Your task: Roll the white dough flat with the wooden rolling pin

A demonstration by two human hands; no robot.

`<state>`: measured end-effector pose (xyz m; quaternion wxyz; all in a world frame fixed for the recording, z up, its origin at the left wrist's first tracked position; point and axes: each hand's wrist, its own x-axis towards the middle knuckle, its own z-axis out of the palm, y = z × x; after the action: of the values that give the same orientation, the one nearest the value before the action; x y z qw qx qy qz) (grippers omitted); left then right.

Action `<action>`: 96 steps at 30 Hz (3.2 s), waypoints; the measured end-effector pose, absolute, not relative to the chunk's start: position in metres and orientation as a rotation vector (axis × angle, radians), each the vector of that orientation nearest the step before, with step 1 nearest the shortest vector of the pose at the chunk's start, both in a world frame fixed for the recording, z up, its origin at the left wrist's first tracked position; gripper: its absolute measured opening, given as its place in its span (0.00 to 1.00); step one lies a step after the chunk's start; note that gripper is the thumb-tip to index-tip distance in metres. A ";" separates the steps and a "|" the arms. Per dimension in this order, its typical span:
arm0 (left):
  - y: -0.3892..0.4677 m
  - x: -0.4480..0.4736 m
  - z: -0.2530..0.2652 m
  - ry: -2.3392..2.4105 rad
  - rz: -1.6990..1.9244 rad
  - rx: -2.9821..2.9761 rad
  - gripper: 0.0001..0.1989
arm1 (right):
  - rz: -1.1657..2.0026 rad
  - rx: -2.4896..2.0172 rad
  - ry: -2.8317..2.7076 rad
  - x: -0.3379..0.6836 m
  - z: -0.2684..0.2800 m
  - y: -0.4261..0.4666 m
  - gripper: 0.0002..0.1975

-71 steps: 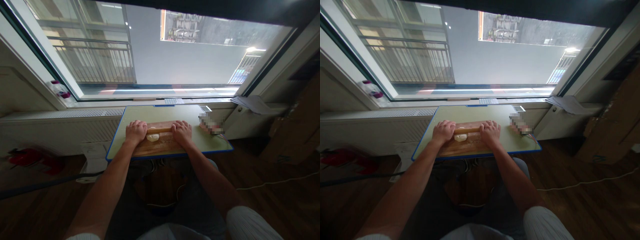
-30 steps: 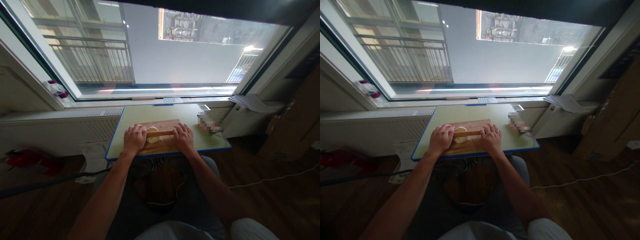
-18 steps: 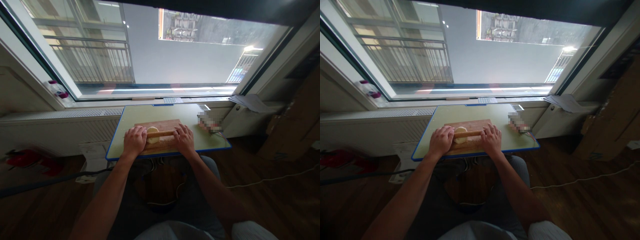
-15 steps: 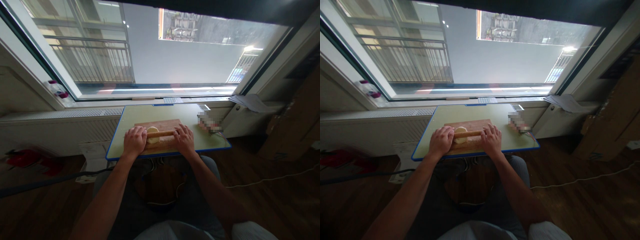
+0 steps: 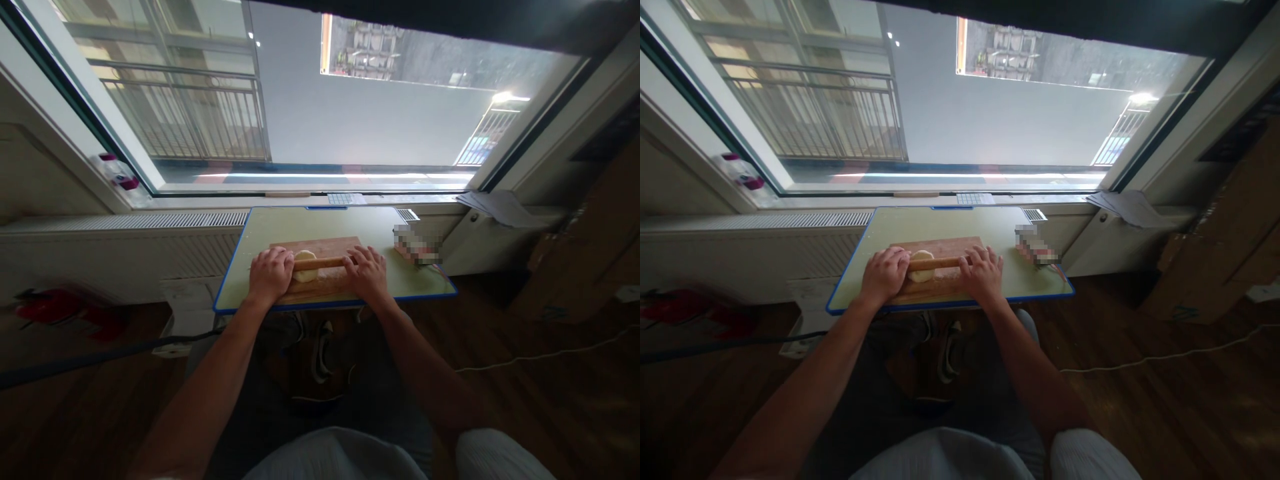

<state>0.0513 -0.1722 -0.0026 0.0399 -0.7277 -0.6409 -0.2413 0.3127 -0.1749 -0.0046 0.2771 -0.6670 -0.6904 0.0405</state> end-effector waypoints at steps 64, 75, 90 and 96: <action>-0.147 0.051 0.007 -2.149 -0.650 -2.159 0.21 | 0.042 -1.764 -1.958 0.277 0.012 -0.164 0.19; -0.145 0.049 0.007 -2.133 -0.667 -2.176 0.20 | 0.096 -1.752 -1.976 0.278 0.013 -0.161 0.19; -0.097 0.045 0.014 -2.397 -0.456 -2.161 0.22 | 0.173 -1.809 -2.078 0.274 0.028 -0.125 0.21; -0.070 0.039 0.011 -2.511 -0.405 -2.170 0.24 | 0.056 -1.864 -2.118 0.270 0.028 -0.109 0.23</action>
<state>0.0390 -0.0705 0.0108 -0.1006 -0.6458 -0.7472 -0.1204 0.2705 -0.1092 0.0276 0.1591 -0.6520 -0.7411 0.0197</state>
